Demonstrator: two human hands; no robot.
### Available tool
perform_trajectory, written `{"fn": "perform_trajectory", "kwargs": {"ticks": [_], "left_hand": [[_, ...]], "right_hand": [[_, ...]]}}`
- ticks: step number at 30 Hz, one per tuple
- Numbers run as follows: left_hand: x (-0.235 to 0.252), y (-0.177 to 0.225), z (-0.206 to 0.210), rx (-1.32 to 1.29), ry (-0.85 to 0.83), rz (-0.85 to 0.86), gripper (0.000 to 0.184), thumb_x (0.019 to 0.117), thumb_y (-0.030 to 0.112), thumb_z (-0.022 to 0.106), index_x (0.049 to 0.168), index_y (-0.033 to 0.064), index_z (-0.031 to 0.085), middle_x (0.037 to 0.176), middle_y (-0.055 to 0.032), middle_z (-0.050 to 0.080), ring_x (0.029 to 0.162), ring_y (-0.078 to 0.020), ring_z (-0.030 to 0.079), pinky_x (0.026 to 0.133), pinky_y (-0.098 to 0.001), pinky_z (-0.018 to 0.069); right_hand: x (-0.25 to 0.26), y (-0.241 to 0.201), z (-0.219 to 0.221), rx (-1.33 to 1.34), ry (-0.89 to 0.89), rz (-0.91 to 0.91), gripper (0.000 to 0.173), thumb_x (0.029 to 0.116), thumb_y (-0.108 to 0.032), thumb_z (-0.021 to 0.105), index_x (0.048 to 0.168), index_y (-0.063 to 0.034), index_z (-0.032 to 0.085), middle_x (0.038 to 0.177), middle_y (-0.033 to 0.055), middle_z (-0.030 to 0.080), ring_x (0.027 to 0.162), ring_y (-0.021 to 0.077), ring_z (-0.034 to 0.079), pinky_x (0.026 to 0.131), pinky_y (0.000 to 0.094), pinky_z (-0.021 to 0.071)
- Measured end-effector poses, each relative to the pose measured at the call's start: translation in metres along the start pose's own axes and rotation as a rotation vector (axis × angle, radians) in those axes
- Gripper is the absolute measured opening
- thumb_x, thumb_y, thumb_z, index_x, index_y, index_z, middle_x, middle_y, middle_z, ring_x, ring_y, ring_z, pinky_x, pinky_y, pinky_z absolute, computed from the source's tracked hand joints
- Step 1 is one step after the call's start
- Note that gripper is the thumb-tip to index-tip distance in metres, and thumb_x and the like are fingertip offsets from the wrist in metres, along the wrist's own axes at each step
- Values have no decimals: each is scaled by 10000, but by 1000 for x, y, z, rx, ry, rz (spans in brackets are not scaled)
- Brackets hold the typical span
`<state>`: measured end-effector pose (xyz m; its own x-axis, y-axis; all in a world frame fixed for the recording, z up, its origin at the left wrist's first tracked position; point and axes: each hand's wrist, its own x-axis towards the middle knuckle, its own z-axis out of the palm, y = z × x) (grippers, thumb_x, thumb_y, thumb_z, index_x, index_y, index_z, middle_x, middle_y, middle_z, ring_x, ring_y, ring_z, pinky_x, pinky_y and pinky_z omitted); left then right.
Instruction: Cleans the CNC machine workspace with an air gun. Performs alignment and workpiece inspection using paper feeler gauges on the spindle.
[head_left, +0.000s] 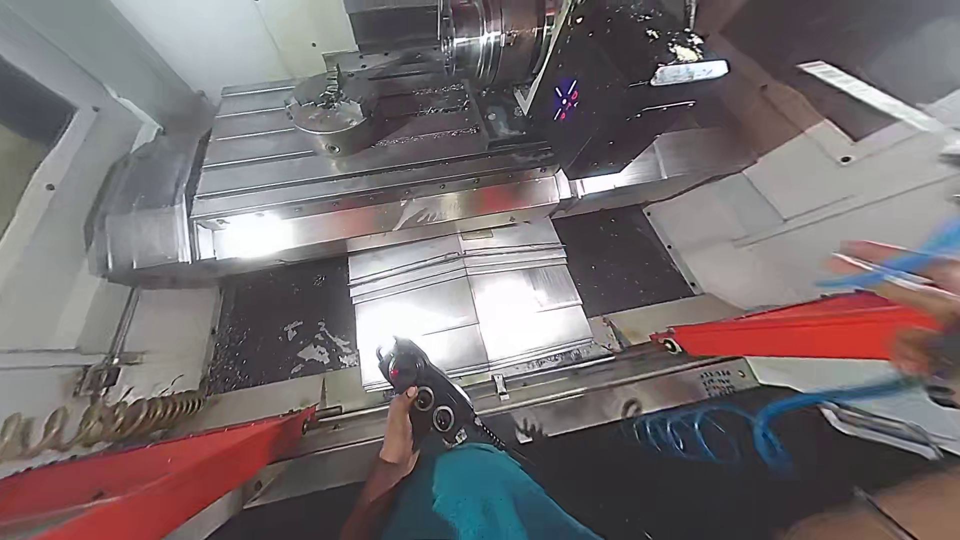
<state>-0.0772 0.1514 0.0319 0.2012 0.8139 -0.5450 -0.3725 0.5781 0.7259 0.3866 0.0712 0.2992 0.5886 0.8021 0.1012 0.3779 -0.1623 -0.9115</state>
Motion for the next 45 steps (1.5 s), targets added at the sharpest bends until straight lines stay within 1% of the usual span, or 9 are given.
{"fn": "perform_trajectory", "kwargs": {"ticks": [2, 6, 10, 13, 20, 26, 30, 34, 45], "left_hand": [[2, 2, -6, 20, 7, 1, 378, 1020, 346, 393, 1118, 55, 614, 916, -26, 745, 855, -98, 726, 779, -309, 621], [4, 3, -12, 12, 55, 37, 380, 1043, 315, 323, 1119, 69, 603, 905, -3, 736, 854, -80, 719, 782, -298, 619], [-2, 7, -19, -32, 112, 31, 368, 1030, 275, 292, 1018, 98, 614, 824, 23, 737, 779, -51, 720, 721, -265, 621], [0, 4, -32, -97, 93, 69, 313, 989, 310, 402, 993, 100, 634, 821, 9, 748, 774, -63, 729, 715, -275, 624], [12, 14, -36, -59, 67, 57, 372, 1040, 260, 307, 1003, 117, 649, 856, 24, 752, 815, -51, 727, 754, -266, 623], [21, 6, -43, -29, 20, 16, 322, 1005, 316, 398, 993, 97, 635, 823, 12, 741, 780, -60, 723, 726, -267, 620], [25, 4, -45, -38, 6, 0, 317, 1017, 273, 384, 1028, 77, 634, 855, 1, 748, 806, -67, 728, 752, -272, 624], [28, 6, -48, -80, 9, 26, 299, 983, 286, 448, 1023, 68, 649, 860, -18, 753, 805, -80, 731, 761, -285, 624], [30, 1, -49, -37, 12, 30, 384, 954, 378, 533, 1073, 32, 648, 906, -38, 749, 862, -100, 729, 816, -317, 617]], "right_hand": [[25, 7, 64, -183, 45, 2, 489, 1036, -356, 577, 1448, -121, 459, 1164, 8, 701, 721, 40, 646, 546, 230, 533], [61, 58, 223, -622, -123, -31, 528, 1046, -350, 555, 1472, -53, 459, 1123, 242, 694, 969, 415, 705, 837, 630, 548], [64, 78, 308, -764, -105, -17, 527, 1040, -282, 499, 1555, -194, 427, 1208, 234, 657, 978, 415, 690, 809, 568, 547], [76, 82, 311, -806, -41, 16, 564, 1028, -239, 509, 1580, -232, 394, 1202, 240, 656, 947, 413, 694, 760, 568, 547], [92, 95, 285, -875, 69, 120, 595, 1026, -211, 508, 1599, -249, 353, 1264, 257, 638, 953, 456, 689, 762, 606, 540], [93, 92, 259, -692, 75, 93, 538, 1045, -274, 556, 1546, -155, 403, 1080, 251, 699, 968, 455, 693, 835, 645, 519], [98, 102, 270, -345, 8, 141, 558, 1044, -303, 594, 1502, -56, 393, 1065, 168, 718, 915, 274, 727, 816, 485, 588], [92, 98, 304, -97, -64, 102, 471, 1041, -242, 591, 1433, -45, 420, 978, 76, 713, 709, 142, 685, 574, 300, 557], [52, 57, 389, 101, -330, 19, 389, 1023, -228, 589, 1342, -25, 496, 880, 66, 695, 613, 132, 633, 552, 302, 538]]}}
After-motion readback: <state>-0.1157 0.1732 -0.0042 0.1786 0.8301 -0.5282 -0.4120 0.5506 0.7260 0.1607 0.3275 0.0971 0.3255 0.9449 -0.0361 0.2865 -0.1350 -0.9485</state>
